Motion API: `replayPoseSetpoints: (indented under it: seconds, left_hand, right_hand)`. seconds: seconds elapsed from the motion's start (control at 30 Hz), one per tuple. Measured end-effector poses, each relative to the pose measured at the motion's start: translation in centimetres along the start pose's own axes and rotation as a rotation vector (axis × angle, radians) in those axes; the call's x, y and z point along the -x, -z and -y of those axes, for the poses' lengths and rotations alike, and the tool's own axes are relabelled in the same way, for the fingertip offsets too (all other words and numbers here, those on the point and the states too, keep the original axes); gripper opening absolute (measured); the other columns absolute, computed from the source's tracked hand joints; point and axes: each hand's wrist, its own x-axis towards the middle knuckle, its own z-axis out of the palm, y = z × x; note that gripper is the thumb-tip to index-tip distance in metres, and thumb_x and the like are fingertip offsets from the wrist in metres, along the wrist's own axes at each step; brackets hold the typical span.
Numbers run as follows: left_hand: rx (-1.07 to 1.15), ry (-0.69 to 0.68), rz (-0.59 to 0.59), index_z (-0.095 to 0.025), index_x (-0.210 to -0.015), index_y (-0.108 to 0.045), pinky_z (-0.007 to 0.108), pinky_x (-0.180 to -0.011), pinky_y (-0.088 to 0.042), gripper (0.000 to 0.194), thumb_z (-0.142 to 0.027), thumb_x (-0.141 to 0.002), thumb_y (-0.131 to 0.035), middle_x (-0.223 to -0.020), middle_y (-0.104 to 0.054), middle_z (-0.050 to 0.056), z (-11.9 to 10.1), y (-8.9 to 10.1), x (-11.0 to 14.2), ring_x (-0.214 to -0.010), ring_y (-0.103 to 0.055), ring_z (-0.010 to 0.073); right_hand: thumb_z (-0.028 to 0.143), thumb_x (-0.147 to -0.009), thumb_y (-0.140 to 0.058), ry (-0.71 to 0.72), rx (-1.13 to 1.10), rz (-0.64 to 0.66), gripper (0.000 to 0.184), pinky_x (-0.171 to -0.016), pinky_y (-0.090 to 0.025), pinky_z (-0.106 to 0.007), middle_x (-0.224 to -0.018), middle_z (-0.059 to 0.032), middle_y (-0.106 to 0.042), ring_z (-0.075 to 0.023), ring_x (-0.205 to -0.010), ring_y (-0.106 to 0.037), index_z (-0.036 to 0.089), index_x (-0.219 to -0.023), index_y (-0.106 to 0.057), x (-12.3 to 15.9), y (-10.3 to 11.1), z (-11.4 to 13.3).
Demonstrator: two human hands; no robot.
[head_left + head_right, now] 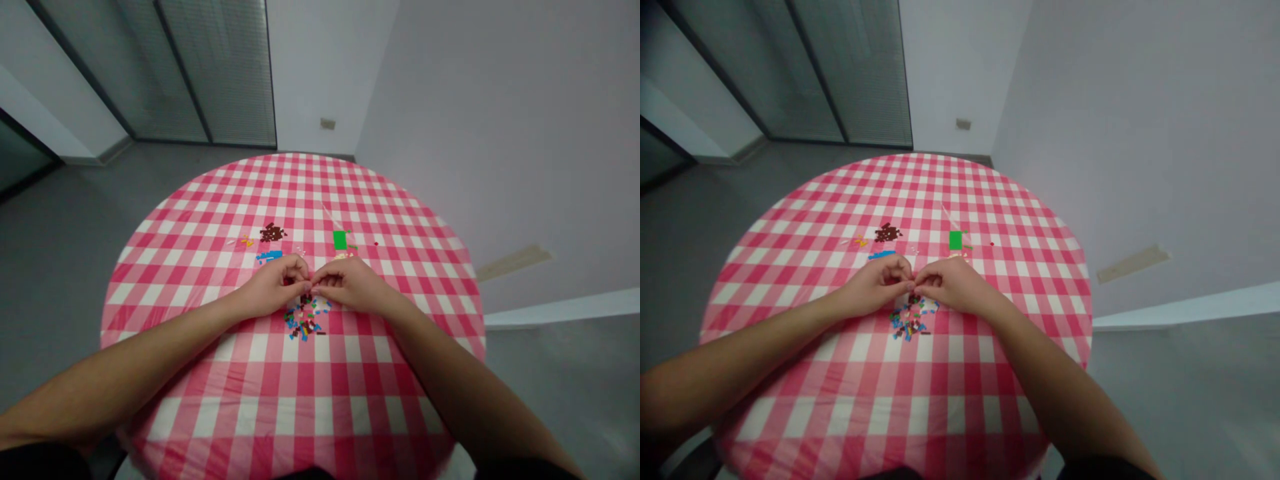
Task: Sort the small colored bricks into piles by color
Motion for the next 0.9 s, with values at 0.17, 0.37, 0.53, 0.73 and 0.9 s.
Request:
replayPoseSetpoints:
  seconds: [0.17,0.37,0.53,0.73,0.9]
  left_hand:
    - [0.059,0.024,0.043,-0.018,-0.088,-0.052,0.021,-0.059,-0.044,0.017,-0.023,-0.083,-0.067,-0.071,-0.068,-0.002,0.0,0.0,-0.1,-0.062,-0.063,0.0107]
    - [0.026,0.039,0.053,-0.016,-0.09,-0.057,0.026,-0.067,-0.051,0.013,-0.024,-0.084,-0.065,-0.078,-0.073,0.003,-0.2,0.0,0.0,-0.072,-0.069,0.0139]
    - [-0.131,0.008,0.048,-0.014,-0.091,-0.064,0.028,-0.071,-0.051,0.01,-0.022,-0.086,-0.062,-0.081,-0.073,0.005,-0.8,0.5,0.0,-0.073,-0.068,0.0143]
    - [-0.17,0.018,0.072,-0.014,-0.089,-0.068,0.026,-0.067,-0.051,0.012,-0.025,-0.087,-0.062,-0.079,-0.073,0.004,-0.7,0.7,0.1,-0.071,-0.066,0.0141]
    - [-0.178,0.041,0.085,-0.015,-0.088,-0.069,0.025,-0.065,-0.05,0.014,-0.026,-0.086,-0.061,-0.077,-0.073,0.004,-0.8,0.6,0.1,-0.068,-0.065,0.0143]
  right_hand:
    - [0.02,-0.086,-0.068,0.013,0.07,0.045,0.011,-0.058,-0.042,-0.023,-0.072,-0.0029,-0.074,-0.0127,-0.062,-0.063,0.018,-0.085,-0.079,0.0,0.2,0.0]
    - [0.021,-0.088,-0.065,-0.04,0.166,0.09,0.014,-0.06,-0.04,-0.024,-0.073,-0.0037,-0.074,-0.0128,-0.063,-0.061,0.016,-0.085,-0.078,0.1,1.6,0.5]
    - [0.009,-0.079,-0.062,-0.215,0.345,0.117,0.015,-0.062,-0.04,-0.025,-0.073,-0.0021,-0.073,-0.0132,-0.064,-0.061,0.017,-0.077,-0.075,0.7,4.7,-0.4]
    - [0.004,-0.07,-0.059,-0.38,0.481,0.239,0.018,-0.056,-0.035,-0.026,-0.063,-0.0002,-0.067,-0.0128,-0.058,-0.056,0.017,-0.066,-0.07,0.9,5.7,-1.5]
    - [0.01,-0.077,-0.061,-0.416,0.545,0.121,0.014,-0.058,-0.035,-0.027,-0.07,-0.0034,-0.071,-0.0148,-0.063,-0.059,0.017,-0.068,-0.069,0.4,5.1,-1.9]
